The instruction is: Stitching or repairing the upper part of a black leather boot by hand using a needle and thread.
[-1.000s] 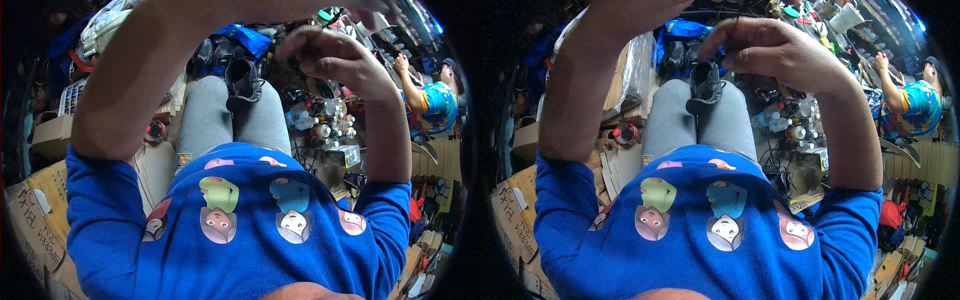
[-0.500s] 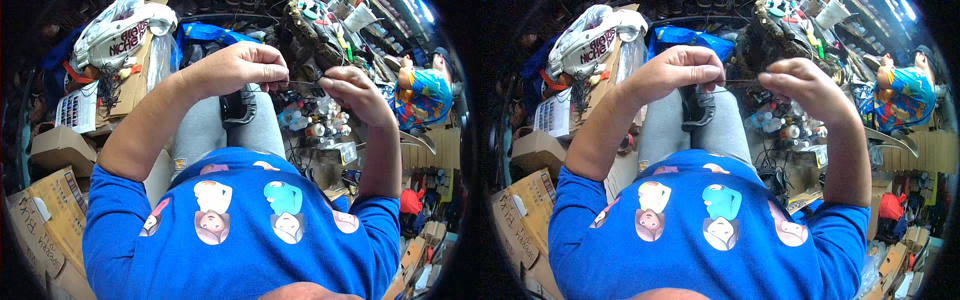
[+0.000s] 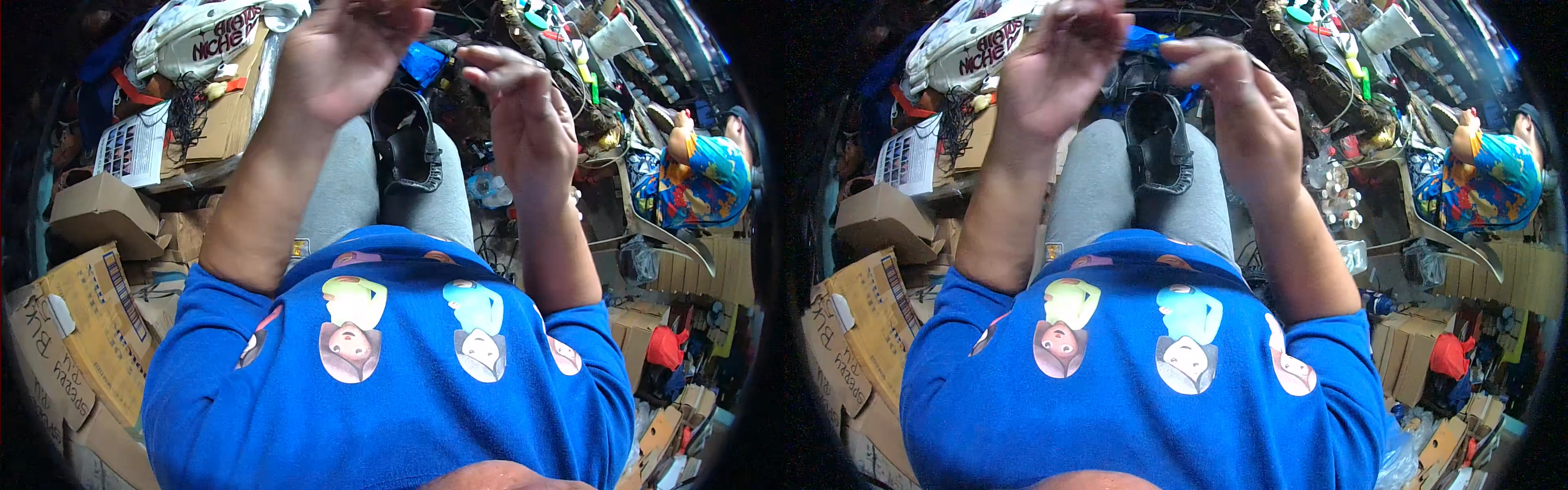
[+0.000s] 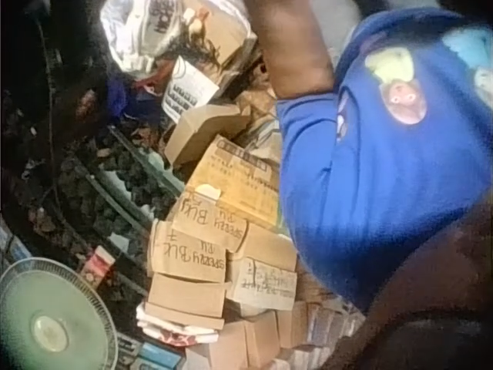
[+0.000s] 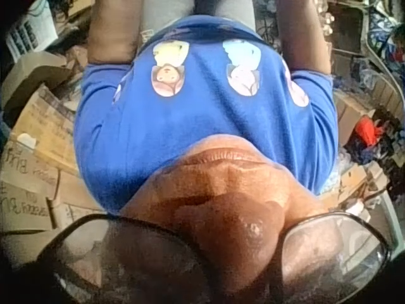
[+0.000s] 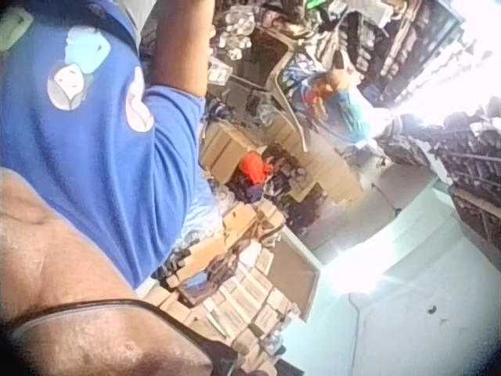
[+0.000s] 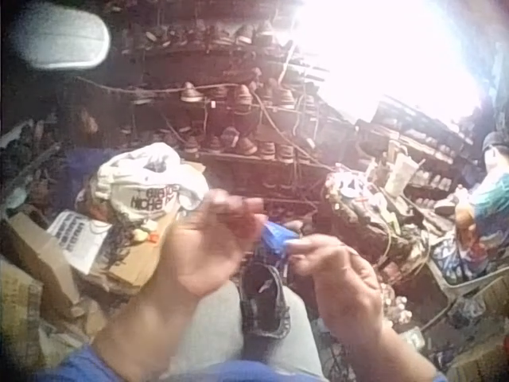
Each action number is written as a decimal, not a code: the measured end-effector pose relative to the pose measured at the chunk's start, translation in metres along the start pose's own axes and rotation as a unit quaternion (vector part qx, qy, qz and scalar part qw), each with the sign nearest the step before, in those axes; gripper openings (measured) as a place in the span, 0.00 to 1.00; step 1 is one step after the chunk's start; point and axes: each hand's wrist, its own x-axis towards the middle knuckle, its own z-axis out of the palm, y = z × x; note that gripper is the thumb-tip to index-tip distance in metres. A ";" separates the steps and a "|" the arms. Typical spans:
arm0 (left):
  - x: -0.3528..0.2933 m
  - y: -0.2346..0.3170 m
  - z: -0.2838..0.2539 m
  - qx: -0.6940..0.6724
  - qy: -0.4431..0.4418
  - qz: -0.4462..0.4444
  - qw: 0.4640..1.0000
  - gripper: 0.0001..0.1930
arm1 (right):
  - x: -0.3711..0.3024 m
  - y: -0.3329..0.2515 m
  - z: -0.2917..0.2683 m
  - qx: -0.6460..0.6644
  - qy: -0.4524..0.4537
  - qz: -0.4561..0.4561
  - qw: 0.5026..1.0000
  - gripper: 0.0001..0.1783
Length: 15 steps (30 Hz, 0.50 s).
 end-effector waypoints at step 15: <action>-0.075 0.059 -0.123 0.921 -0.092 -0.081 0.370 0.13 | -0.120 -0.022 -0.120 -0.600 -0.125 0.401 0.681 0.10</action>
